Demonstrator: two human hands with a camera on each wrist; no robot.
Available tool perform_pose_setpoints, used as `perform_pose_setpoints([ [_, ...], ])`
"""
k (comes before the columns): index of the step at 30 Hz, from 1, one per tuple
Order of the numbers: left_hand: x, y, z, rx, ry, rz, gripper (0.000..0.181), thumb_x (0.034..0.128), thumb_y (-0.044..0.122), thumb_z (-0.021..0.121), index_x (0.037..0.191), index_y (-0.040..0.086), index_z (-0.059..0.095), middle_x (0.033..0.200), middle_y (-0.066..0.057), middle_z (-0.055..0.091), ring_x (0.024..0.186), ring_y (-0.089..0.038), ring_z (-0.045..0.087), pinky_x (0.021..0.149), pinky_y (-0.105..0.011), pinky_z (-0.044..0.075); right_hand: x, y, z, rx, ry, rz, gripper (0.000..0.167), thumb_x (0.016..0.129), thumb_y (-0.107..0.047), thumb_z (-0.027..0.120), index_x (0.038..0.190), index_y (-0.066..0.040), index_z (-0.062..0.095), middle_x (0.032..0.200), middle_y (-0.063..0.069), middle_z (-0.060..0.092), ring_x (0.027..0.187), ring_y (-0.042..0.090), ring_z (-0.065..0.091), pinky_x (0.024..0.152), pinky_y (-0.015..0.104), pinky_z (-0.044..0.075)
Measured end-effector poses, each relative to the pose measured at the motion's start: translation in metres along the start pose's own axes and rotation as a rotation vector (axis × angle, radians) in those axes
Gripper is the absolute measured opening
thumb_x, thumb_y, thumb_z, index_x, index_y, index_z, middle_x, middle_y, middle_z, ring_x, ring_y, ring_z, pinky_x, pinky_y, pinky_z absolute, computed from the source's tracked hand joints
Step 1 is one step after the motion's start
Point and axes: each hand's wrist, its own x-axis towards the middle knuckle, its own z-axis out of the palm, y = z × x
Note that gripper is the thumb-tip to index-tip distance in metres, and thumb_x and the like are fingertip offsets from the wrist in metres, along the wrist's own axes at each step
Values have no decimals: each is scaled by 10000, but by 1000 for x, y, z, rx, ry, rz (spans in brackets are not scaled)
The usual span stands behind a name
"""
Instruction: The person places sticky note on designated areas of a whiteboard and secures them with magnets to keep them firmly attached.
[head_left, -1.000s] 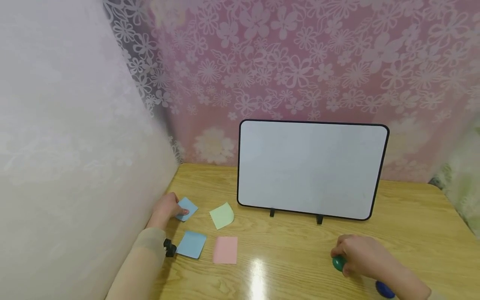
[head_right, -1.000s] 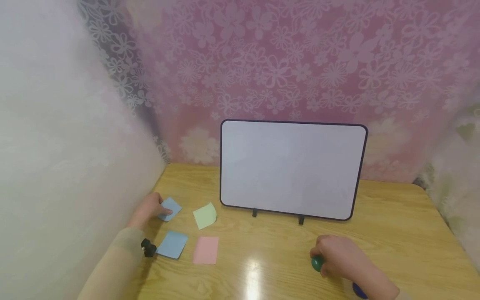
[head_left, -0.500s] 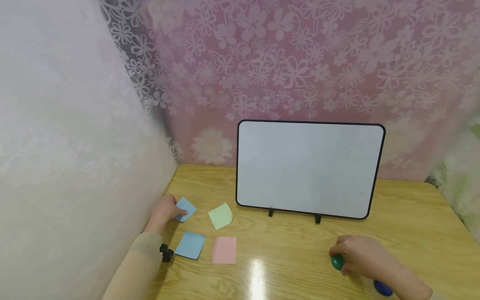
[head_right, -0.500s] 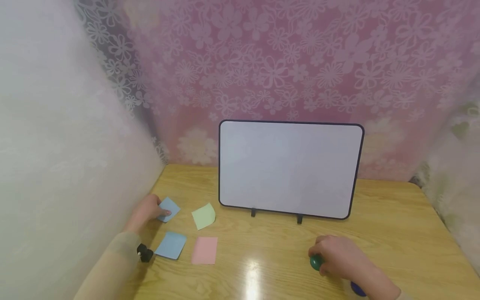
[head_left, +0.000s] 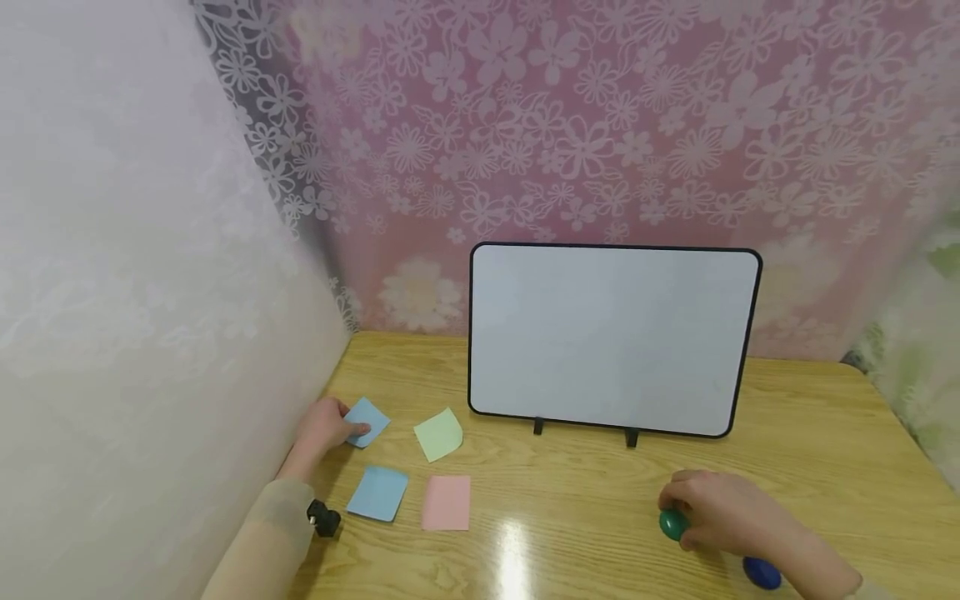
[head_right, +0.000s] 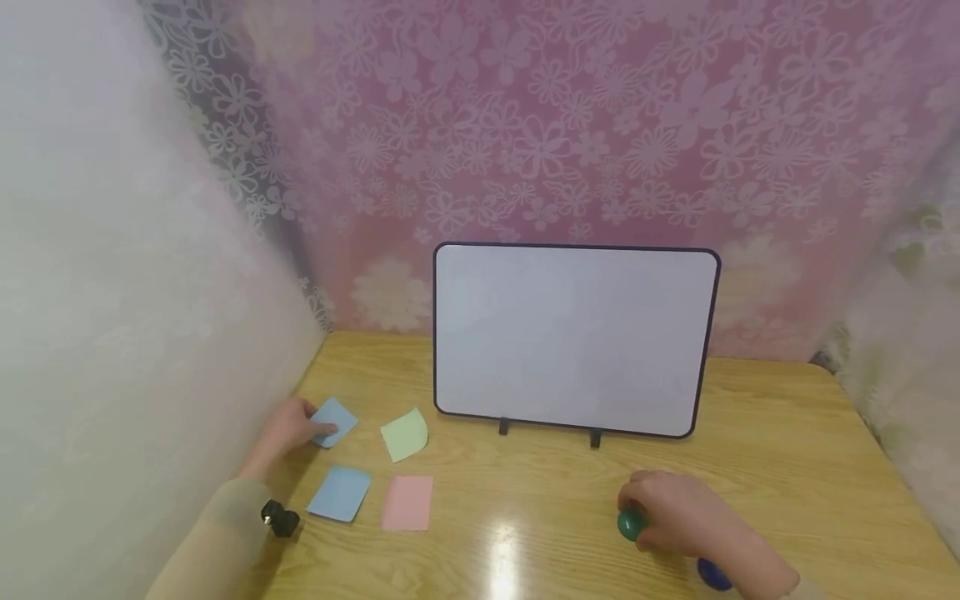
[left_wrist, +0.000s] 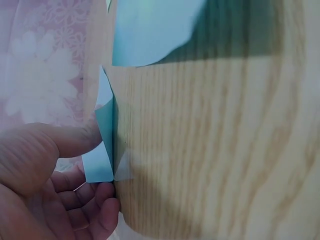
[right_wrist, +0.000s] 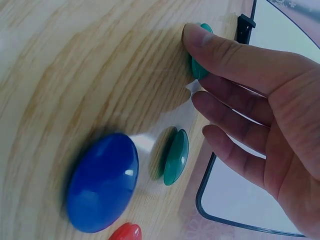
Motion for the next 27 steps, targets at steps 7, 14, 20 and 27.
perform_pose_setpoints([
  [7,3,-10,3,-26,26,28,343,884,229,886,982,-42,700,975,-138,693,852,-269,614,776,-443,536,0,2,0,43,-11,17,350,735,-287,989,1021,-258,791,956,-241,619,838,-21,579,714,312,560],
  [14,6,-15,3,-52,29,34,334,887,201,877,1015,-65,720,1007,-169,720,881,-297,643,796,-464,547,1,5,-1,98,-13,24,336,756,-318,976,1033,-280,789,986,-231,651,872,7,623,737,325,572],
  [20,6,-19,5,-94,26,24,299,904,164,852,1025,-77,721,998,-180,719,899,-320,654,796,-482,550,2,8,1,110,5,12,331,772,-330,963,1048,-287,786,993,-230,649,879,4,618,747,323,573],
  [27,4,-13,3,-111,22,12,266,943,144,821,1040,-84,727,1006,-187,719,906,-324,657,805,-487,554,3,11,1,117,16,10,335,771,-339,962,1051,-287,787,1015,-217,666,899,16,633,765,339,581],
])
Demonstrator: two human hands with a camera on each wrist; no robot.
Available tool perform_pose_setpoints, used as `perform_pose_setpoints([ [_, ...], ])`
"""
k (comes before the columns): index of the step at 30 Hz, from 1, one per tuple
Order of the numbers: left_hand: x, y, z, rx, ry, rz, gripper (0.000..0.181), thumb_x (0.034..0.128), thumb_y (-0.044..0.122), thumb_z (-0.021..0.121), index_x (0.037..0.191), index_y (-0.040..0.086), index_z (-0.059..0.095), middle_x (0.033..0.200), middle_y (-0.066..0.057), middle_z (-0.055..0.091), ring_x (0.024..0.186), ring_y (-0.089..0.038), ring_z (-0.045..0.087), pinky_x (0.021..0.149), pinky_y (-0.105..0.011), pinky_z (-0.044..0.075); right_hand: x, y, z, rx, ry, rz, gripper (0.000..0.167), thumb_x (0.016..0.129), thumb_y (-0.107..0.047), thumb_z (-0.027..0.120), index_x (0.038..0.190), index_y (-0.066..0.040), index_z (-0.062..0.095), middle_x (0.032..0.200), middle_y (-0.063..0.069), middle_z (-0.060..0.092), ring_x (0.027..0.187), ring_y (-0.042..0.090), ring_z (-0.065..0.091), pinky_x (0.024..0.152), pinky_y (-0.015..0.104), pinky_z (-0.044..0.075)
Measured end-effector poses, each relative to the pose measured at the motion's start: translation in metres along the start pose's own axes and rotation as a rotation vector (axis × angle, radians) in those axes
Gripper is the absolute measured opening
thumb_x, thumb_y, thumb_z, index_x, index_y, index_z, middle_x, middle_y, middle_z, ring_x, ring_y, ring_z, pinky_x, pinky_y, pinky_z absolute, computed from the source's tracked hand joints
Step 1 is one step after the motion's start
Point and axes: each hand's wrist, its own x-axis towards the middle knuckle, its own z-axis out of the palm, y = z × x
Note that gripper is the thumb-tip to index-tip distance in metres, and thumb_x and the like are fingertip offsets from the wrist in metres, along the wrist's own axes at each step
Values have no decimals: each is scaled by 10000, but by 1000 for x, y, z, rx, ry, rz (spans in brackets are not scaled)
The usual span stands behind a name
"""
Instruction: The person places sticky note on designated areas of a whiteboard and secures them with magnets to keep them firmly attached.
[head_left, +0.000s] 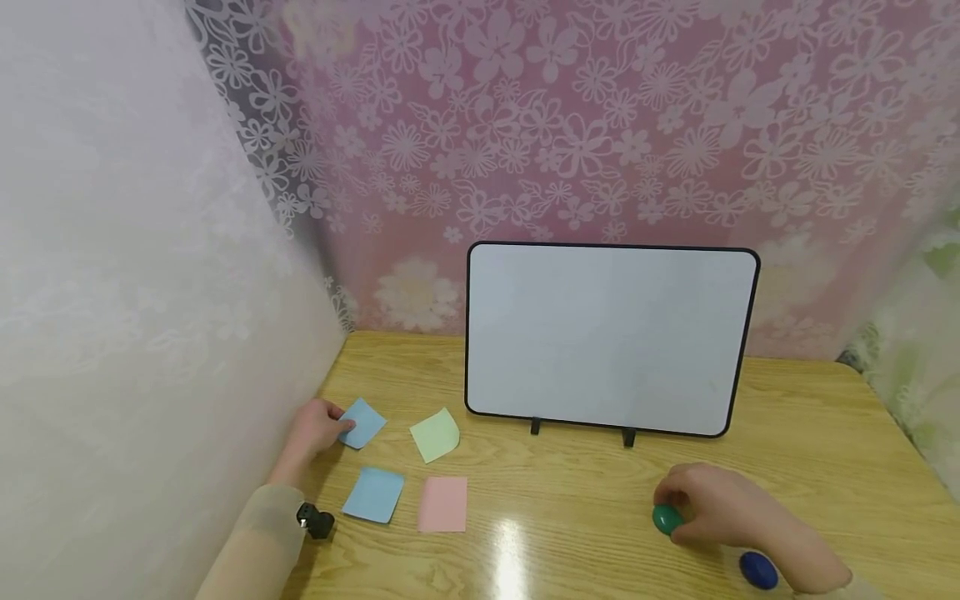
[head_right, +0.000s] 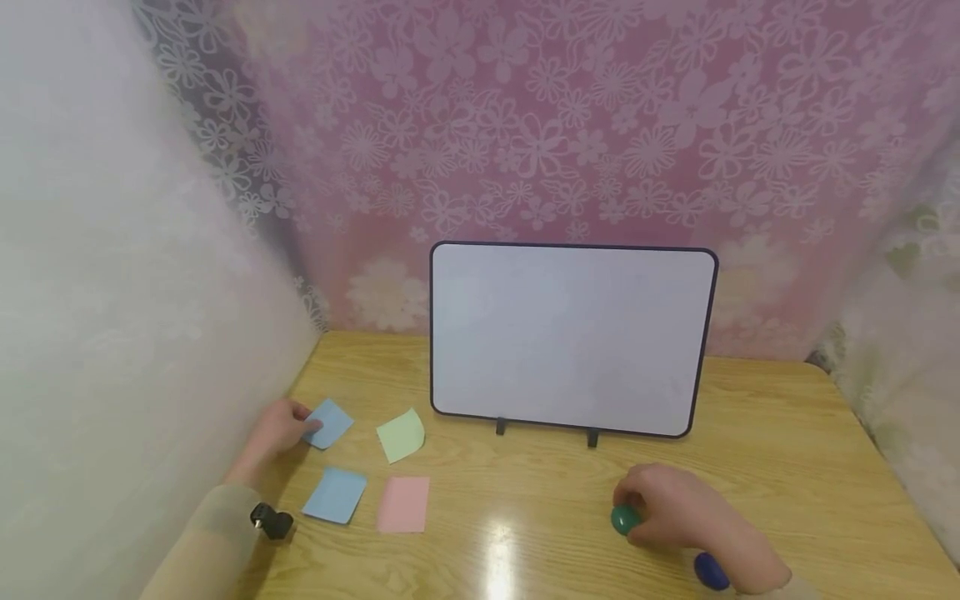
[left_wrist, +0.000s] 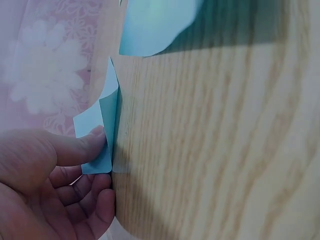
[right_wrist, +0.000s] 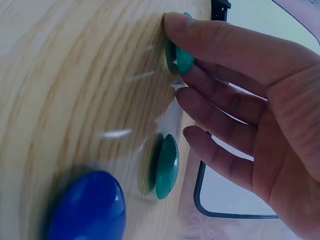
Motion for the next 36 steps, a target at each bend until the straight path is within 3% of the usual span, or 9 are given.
perform_pose_setpoints([
  [25,-2,-10,1,-100,34,19,260,971,150,793,1043,-94,739,1010,-193,724,926,-339,651,766,-422,540,3,4,4,88,37,16,378,788,-419,954,1072,-244,777,1022,-197,688,936,44,659,810,351,590],
  [36,-10,-5,-6,-120,50,17,299,979,151,779,1086,-124,731,1053,-236,725,957,-357,642,784,-409,523,3,2,1,138,51,21,399,804,-390,958,1102,-198,773,1033,-163,704,932,62,666,805,344,590],
])
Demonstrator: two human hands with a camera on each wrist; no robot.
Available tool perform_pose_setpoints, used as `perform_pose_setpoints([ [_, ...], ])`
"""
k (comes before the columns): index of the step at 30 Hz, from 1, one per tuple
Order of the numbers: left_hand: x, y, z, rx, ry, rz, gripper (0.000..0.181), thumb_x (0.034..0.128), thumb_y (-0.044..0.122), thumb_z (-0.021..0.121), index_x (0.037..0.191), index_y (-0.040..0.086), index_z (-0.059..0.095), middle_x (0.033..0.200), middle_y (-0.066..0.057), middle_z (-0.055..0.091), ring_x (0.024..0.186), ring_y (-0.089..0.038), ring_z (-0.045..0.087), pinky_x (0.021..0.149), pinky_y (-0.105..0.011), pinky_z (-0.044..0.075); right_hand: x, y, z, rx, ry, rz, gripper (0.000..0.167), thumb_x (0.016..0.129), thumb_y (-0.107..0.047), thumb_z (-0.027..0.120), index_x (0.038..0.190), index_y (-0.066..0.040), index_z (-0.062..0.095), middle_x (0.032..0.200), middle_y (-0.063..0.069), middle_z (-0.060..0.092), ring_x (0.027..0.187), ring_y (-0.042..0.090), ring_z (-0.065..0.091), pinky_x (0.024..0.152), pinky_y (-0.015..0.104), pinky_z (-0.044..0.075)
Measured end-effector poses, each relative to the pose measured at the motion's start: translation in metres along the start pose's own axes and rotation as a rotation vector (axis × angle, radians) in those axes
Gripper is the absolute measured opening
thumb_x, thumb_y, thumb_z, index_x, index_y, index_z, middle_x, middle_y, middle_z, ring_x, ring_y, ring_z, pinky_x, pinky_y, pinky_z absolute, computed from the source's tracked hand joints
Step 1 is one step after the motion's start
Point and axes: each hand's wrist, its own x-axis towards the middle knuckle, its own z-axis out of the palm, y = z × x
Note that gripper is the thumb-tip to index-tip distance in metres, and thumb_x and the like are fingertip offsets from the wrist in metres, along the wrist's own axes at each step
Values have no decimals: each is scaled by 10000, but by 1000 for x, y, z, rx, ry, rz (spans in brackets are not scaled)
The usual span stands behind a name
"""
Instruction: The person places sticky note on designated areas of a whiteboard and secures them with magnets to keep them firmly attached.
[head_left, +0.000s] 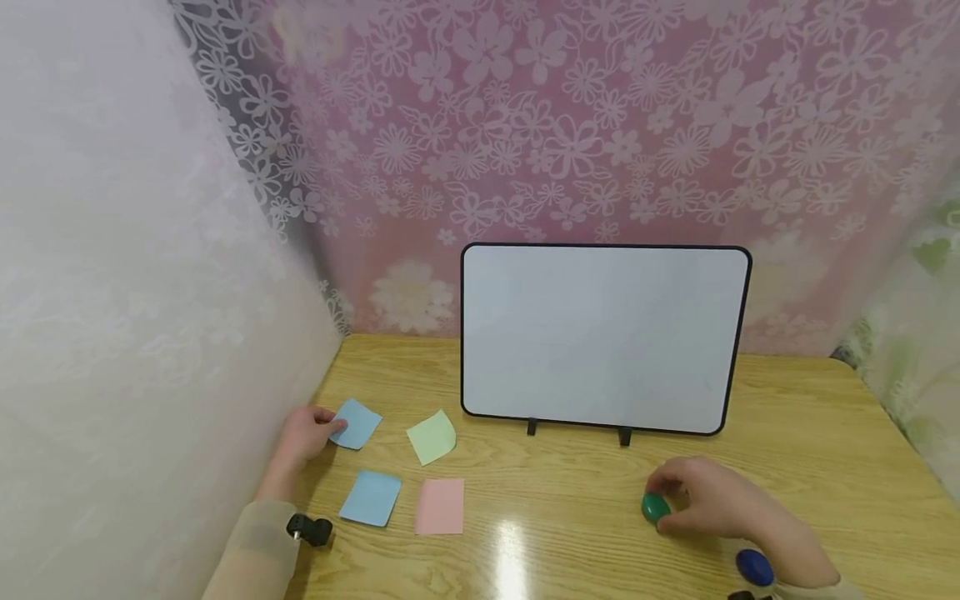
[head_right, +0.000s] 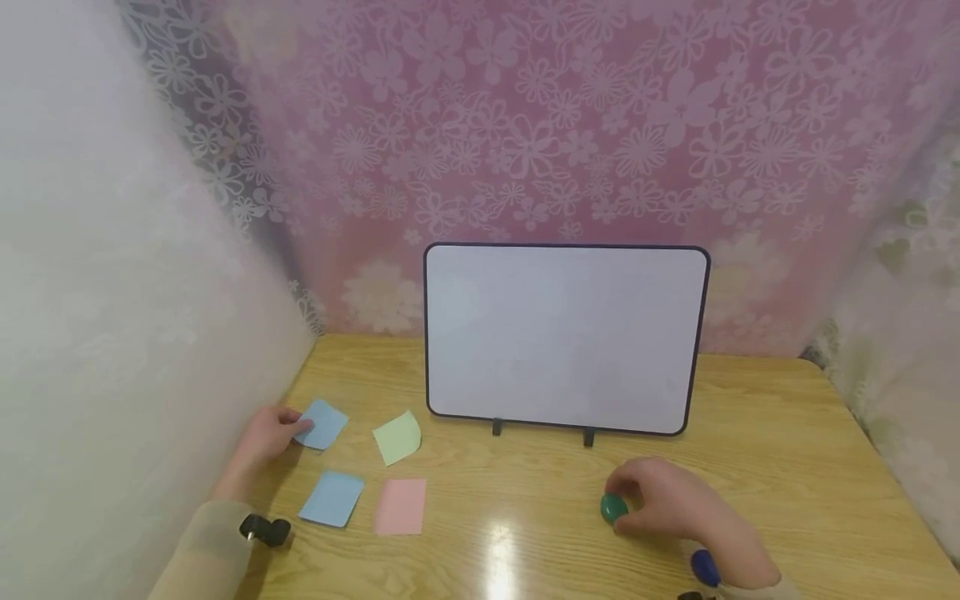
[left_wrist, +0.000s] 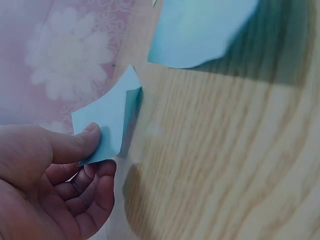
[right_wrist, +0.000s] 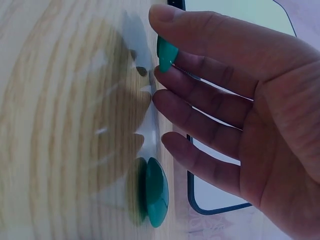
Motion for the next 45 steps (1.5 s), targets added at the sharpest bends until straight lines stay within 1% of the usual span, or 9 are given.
perform_pose_setpoints([
  [3,-2,3,-2,-8,7,6,320,978,156,777,1103,-136,731,1078,-256,727,967,-365,642,788,-406,521,0,-2,-1,3,0,8,399,807,-381,956,1110,-196,772,1039,-159,705,938,70,669,810,349,589],
  [11,-5,10,-2,-32,9,-25,355,998,209,776,1144,-113,742,1093,-226,740,998,-342,650,814,-380,503,3,-3,-4,-19,13,12,413,813,-379,952,1129,-185,771,1060,-146,712,956,89,683,825,359,594],
  [17,-8,18,0,-122,18,-43,349,1015,192,761,1171,-119,727,977,-171,751,836,-233,673,716,-308,503,5,-6,-8,-15,36,-5,397,821,-380,949,1122,-192,771,1053,-150,713,959,92,687,827,372,600],
  [20,-9,21,2,-177,30,-51,358,1020,176,758,1194,-133,712,1011,-198,745,835,-231,691,693,-278,507,5,-5,-9,-19,53,-23,391,832,-382,942,1123,-184,772,1057,-145,711,957,101,688,821,379,601],
  [24,-11,27,4,-260,42,-51,386,1025,156,754,1247,-152,688,1138,-276,722,917,-291,729,704,-251,533,7,-4,-9,-35,87,-33,387,846,-400,930,1129,-189,770,1061,-155,706,955,92,681,816,373,598],
  [27,-12,31,8,-327,56,-33,391,1020,140,762,1254,-163,682,1176,-295,713,930,-292,741,747,-278,576,8,-4,-9,-54,115,-36,384,855,-414,922,1141,-210,768,1068,-168,702,955,89,677,801,376,595],
  [34,-12,40,19,-456,65,-32,398,1019,155,772,1292,-122,689,1218,-245,720,892,-149,735,895,-416,615,12,-5,-9,-95,169,-87,358,866,-392,918,1151,-235,768,1080,-178,710,942,73,673,789,363,592],
  [38,-12,45,24,-483,60,-21,389,1022,174,771,1288,-102,704,1183,-206,731,907,-164,738,892,-395,617,13,-6,-11,-85,175,-95,354,874,-386,914,1159,-235,767,1085,-169,713,941,83,674,770,360,591],
  [45,-13,57,31,-545,68,5,361,1015,184,783,1258,-78,731,1098,-143,746,953,-266,743,901,-403,614,13,-7,-13,-72,182,-77,365,877,-378,911,1174,-220,768,1096,-151,719,951,113,684,763,369,597],
])
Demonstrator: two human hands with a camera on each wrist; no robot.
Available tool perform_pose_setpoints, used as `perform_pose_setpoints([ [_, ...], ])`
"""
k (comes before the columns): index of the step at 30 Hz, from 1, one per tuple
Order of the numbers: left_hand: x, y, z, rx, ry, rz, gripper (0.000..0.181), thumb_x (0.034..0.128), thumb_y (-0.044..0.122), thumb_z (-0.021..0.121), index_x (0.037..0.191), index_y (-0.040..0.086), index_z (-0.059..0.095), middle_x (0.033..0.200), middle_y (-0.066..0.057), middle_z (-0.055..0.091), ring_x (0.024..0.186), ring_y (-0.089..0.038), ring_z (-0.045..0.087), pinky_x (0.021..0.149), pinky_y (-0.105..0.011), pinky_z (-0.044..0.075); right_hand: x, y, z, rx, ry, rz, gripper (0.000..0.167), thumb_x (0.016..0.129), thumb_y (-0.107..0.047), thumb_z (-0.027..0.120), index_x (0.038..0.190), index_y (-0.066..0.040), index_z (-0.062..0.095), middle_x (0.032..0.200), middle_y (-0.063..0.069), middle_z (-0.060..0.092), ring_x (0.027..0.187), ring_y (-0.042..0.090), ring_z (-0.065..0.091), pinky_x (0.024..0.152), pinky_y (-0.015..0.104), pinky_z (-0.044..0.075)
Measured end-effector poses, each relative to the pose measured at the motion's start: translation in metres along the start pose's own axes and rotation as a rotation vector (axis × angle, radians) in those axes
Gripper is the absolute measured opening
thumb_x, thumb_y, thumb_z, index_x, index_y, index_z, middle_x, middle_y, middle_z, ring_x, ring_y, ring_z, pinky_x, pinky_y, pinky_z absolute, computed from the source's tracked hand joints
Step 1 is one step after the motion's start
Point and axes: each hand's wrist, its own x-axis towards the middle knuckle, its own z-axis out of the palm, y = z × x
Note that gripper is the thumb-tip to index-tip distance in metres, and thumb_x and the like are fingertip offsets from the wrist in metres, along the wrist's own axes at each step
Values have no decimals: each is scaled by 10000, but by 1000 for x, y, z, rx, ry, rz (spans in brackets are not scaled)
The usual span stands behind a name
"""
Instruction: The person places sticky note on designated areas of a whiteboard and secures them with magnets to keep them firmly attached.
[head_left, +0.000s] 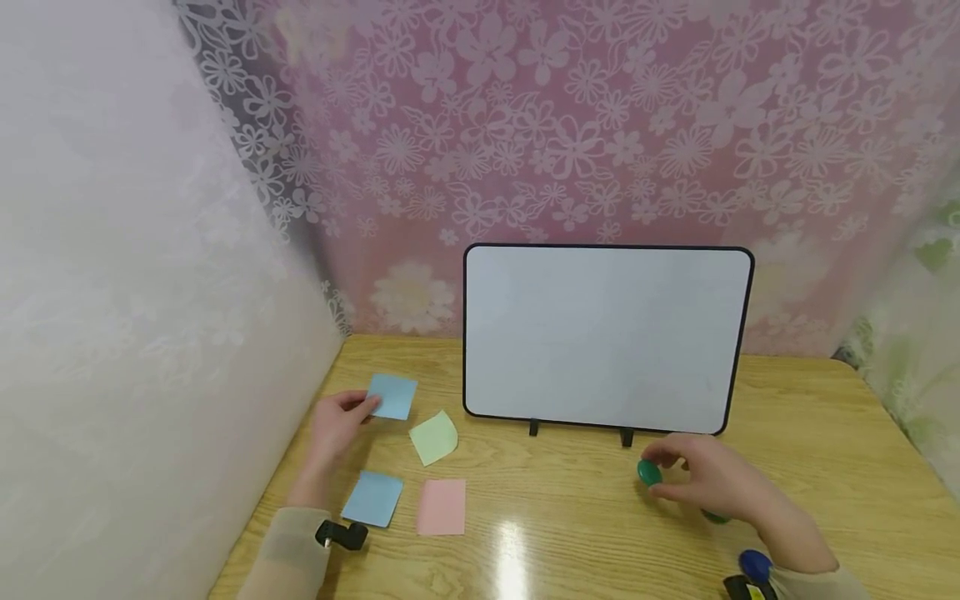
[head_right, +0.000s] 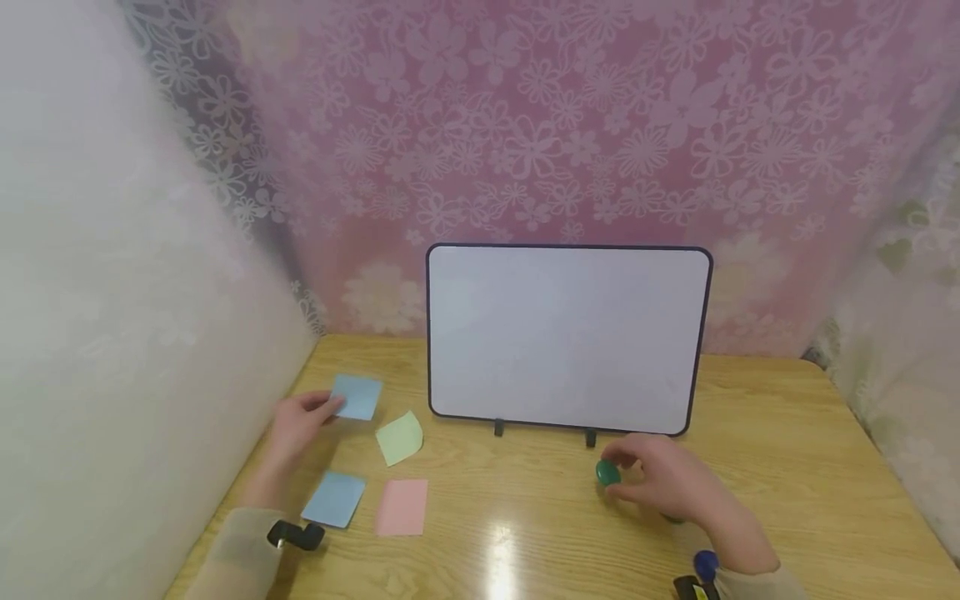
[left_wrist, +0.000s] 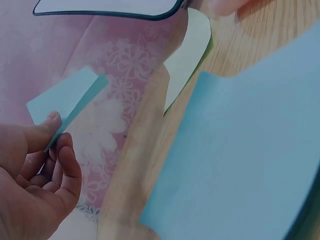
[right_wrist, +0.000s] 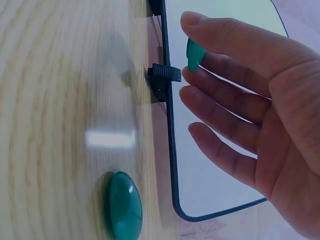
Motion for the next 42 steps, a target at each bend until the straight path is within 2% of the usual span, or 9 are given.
perform_pose_setpoints([
  [6,-3,5,12,-26,21,10,365,995,191,809,1233,-78,742,1051,-122,763,860,-166,721,860,-354,602,1,-3,-1,-10,7,19,418,884,-396,902,1213,-174,769,1118,-125,728,972,140,695,776,378,606],
  [14,-8,12,26,-104,13,3,359,987,216,821,1217,-51,754,1025,-73,760,926,-272,731,873,-314,576,5,-5,-1,-23,22,24,414,889,-397,898,1219,-183,769,1115,-132,729,976,149,702,778,375,609],
  [19,-8,16,36,-172,3,12,322,981,192,827,1169,-62,764,991,-50,750,848,-181,715,827,-268,581,9,-8,-2,-8,26,18,395,907,-380,885,1230,-188,765,1129,-131,728,991,167,702,787,388,610],
  [23,-7,19,44,-209,-1,18,305,973,183,834,1148,-59,771,978,-44,749,839,-176,715,825,-279,590,12,-9,-2,-16,40,17,381,903,-350,892,1226,-195,762,1138,-123,727,995,175,700,802,406,613],
  [30,-9,26,59,-224,-28,35,291,972,179,835,1148,-46,779,1009,-71,749,949,-339,725,900,-406,605,16,-9,-3,-33,56,15,367,902,-358,893,1205,-198,763,1135,-131,724,993,154,692,807,418,611],
  [32,-9,27,62,-233,-33,46,277,974,172,831,1137,-46,782,997,-71,749,917,-303,724,897,-408,608,18,-9,-3,-42,64,9,365,899,-350,897,1200,-192,765,1130,-129,726,988,157,694,803,418,612],
  [37,-10,33,70,-256,-29,68,245,968,156,835,1102,-45,793,944,-56,755,826,-202,708,809,-301,604,24,-9,-6,-66,83,2,370,887,-312,910,1201,-174,771,1126,-114,736,985,167,702,807,414,611],
  [39,-12,36,74,-266,-33,71,248,966,170,838,1097,-36,797,935,-46,756,826,-205,711,798,-290,598,27,-9,-7,-67,87,0,369,886,-298,912,1203,-170,772,1128,-104,740,992,180,710,819,417,612],
  [42,-13,40,79,-287,-45,76,245,965,176,840,1094,-29,802,918,-53,757,866,-285,722,837,-373,611,31,-10,-9,-69,90,-6,364,888,-288,911,1203,-168,772,1133,-92,741,998,198,718,830,414,611],
])
